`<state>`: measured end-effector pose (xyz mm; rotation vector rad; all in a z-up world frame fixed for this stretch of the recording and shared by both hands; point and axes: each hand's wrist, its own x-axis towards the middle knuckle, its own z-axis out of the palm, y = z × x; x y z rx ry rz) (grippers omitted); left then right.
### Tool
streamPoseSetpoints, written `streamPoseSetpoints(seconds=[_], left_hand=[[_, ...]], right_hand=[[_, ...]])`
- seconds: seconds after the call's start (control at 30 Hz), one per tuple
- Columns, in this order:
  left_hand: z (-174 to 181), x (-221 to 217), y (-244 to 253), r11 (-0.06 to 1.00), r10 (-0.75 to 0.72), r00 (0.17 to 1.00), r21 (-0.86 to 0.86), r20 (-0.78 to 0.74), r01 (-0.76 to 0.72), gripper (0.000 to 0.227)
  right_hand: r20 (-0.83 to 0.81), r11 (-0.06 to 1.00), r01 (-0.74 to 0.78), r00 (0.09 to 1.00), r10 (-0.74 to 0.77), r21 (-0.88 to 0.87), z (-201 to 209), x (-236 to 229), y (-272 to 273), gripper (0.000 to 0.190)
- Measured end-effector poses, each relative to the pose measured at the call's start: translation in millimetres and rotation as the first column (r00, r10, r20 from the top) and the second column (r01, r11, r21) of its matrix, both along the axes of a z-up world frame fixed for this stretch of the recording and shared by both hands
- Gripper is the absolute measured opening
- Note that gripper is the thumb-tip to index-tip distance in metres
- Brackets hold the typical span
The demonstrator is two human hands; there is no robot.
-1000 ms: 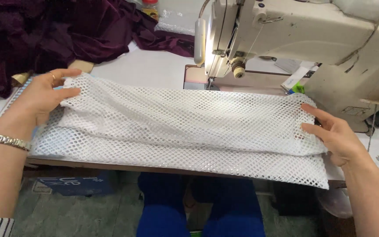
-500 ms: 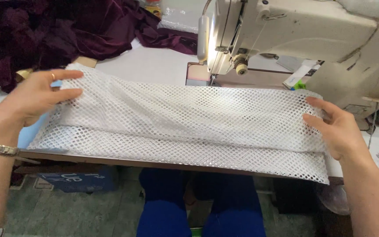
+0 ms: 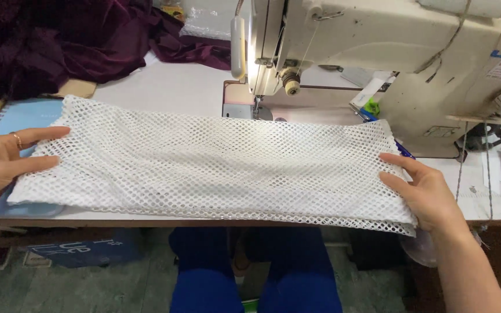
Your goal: Sewing and finishing a white mesh bag using an industrial sewing machine and thread snips
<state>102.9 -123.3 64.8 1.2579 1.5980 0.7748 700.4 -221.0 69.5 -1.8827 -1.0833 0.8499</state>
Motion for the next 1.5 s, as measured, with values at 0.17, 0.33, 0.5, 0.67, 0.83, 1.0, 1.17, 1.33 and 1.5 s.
streamPoseSetpoints(seconds=[0.17,0.33,0.5,0.67,0.83,1.0,1.17,1.33,1.5], left_hand=[[24,34,-12,0.992,0.022,0.971,0.126,-0.236,0.008,0.037],[21,34,-4,0.996,0.031,0.956,0.087,-0.292,-0.006,0.062],[-7,-3,16,0.997,0.007,1.0,0.07,0.001,-0.008,0.08],[5,9,9,0.995,0.01,0.992,-0.099,-0.125,-0.023,0.079],[31,34,-6,0.995,-0.073,0.914,0.031,-0.4,0.093,0.071],[43,41,-17,0.996,-0.084,0.905,-0.034,-0.417,0.077,0.075],[52,44,-19,0.997,-0.063,0.865,-0.072,-0.498,0.031,0.077],[18,13,-3,0.922,0.145,0.413,0.274,-0.899,0.274,0.1],[4,112,-18,0.509,0.164,0.538,0.538,-0.827,0.672,0.054]], right_hand=[[0.058,0.996,0.051,0.997,-0.047,-0.068,27,-24,-3,0.037],[0.074,1.0,0.003,0.997,-0.002,-0.019,24,-15,0,0.04],[-0.032,0.998,-0.024,0.999,0.026,0.054,36,-11,-9,0.053],[0.129,0.978,-0.088,0.985,0.114,-0.191,35,-15,-10,0.06],[0.139,0.989,-0.023,0.989,0.044,-0.145,24,-11,-10,0.038],[0.126,0.995,-0.012,0.992,0.025,-0.099,21,-17,-10,0.037],[0.4,0.988,-0.068,0.909,0.118,-0.135,5,3,-8,0.049],[0.683,0.982,-0.188,0.717,0.141,-0.006,-1,7,-14,0.057],[0.813,0.866,-0.483,0.552,0.184,0.132,-7,-60,-7,0.054]])
